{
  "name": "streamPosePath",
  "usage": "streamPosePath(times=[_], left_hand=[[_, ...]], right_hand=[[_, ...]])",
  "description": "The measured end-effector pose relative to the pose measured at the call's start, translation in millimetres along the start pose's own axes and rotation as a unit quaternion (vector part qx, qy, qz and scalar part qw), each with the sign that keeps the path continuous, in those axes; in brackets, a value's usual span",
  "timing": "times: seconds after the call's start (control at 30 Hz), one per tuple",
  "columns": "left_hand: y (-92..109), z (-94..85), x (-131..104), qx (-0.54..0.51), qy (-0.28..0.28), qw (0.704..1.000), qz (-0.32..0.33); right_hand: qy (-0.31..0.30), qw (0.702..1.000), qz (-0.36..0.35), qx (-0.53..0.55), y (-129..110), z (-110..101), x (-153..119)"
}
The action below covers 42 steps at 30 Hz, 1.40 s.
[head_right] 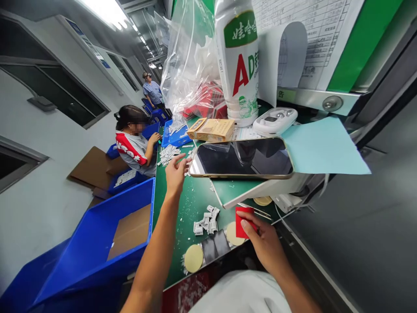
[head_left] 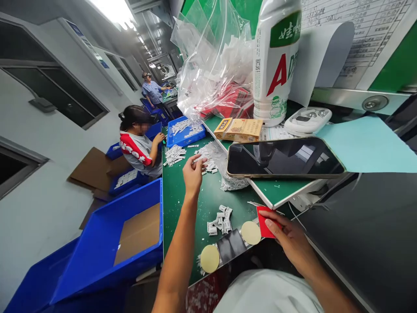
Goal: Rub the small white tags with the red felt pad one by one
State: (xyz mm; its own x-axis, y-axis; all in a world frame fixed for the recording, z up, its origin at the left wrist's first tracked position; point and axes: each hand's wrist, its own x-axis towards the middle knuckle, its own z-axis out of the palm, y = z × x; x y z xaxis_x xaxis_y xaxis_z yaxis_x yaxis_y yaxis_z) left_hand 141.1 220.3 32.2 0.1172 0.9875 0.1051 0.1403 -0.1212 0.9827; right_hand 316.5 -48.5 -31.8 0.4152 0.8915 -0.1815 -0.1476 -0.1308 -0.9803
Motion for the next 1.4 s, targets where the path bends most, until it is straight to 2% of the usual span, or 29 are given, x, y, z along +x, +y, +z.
streamPosePath(times=[0.07, 0.13, 0.23, 0.33, 0.43, 0.57, 0.7, 0.77, 0.83, 0.9, 0.93, 0.97, 1.0, 1.03, 1.1, 1.13, 1.17, 1.23, 1.27, 1.3, 1.33, 1.37, 1.4], left_hand=[[-31, -14.6, -30, 0.103, -0.036, 0.994, -0.010], [-65, -24.1, -61, 0.198, -0.115, 0.973, -0.026], [-104, -22.5, -92, 0.299, -0.222, 0.927, -0.033], [-123, -9.9, -95, 0.351, -0.289, 0.890, -0.039], [-127, -2.4, -80, 0.364, -0.322, 0.872, -0.063], [-123, -3.8, -61, 0.316, -0.331, 0.882, -0.112], [-118, -9.9, -57, 0.210, -0.297, 0.917, -0.163], [-112, -13.4, -65, 0.132, -0.257, 0.941, -0.175], [-104, -16.0, -84, 0.033, -0.205, 0.962, -0.179], [-91, -17.4, -111, -0.081, -0.153, 0.967, -0.188], [-83, -17.8, -126, -0.137, -0.130, 0.962, -0.198], [-75, -17.9, -142, -0.190, -0.115, 0.951, -0.214], [-65, -17.8, -158, -0.235, -0.105, 0.937, -0.235], [-55, -17.5, -172, -0.272, -0.102, 0.922, -0.257], [-34, -16.1, -194, -0.324, -0.107, 0.891, -0.299], [-24, -15.2, -202, -0.355, -0.108, 0.872, -0.319], [-14, -14.3, -208, -0.392, -0.106, 0.849, -0.338], [1, -12.9, -215, -0.466, -0.095, 0.799, -0.367], [6, -12.6, -216, -0.491, -0.091, 0.780, -0.377], [11, -12.6, -216, -0.500, -0.089, 0.771, -0.384], [14, -12.9, -216, -0.491, -0.087, 0.778, -0.383], [17, -13.4, -215, -0.472, -0.076, 0.797, -0.369], [19, -14.1, -213, -0.444, -0.051, 0.827, -0.342]], right_hand=[[0.008, 0.999, 0.028, 0.021, 7, -8, -1], [0.016, 0.998, 0.045, 0.034, 15, -14, 0], [0.034, 0.997, 0.049, 0.043, 26, -15, 3], [0.029, 0.998, 0.057, 0.018, 33, -7, 7], [0.006, 0.999, 0.042, 0.016, 35, 3, 11], [-0.027, 0.999, 0.021, 0.034, 33, 12, 14], [-0.078, 0.996, 0.026, 0.022, 25, 15, 17], [-0.087, 0.995, 0.027, 0.028, 18, 17, 17], [-0.050, 0.997, 0.033, 0.053, 9, 20, 14], [-0.010, 0.996, 0.038, 0.078, -2, 25, 8], [-0.009, 0.995, 0.034, 0.088, -8, 27, 4], [-0.039, 0.994, 0.023, 0.099, -16, 30, 0], [-0.104, 0.988, 0.003, 0.111, -24, 32, -4], [-0.203, 0.972, -0.019, 0.120, -32, 35, -7], [-0.403, 0.904, -0.071, 0.121, -48, 39, -9], [-0.442, 0.885, -0.097, 0.107, -55, 41, -8], [-0.424, 0.894, -0.117, 0.087, -60, 43, -7], [-0.303, 0.941, -0.141, 0.049, -66, 46, -2], [-0.275, 0.948, -0.152, 0.042, -66, 47, 1], [-0.290, 0.943, -0.162, 0.037, -65, 47, 3], [-0.323, 0.930, -0.173, 0.034, -63, 47, 5], [-0.339, 0.923, -0.183, 0.024, -61, 47, 7], [-0.310, 0.931, -0.191, 0.008, -58, 46, 10]])
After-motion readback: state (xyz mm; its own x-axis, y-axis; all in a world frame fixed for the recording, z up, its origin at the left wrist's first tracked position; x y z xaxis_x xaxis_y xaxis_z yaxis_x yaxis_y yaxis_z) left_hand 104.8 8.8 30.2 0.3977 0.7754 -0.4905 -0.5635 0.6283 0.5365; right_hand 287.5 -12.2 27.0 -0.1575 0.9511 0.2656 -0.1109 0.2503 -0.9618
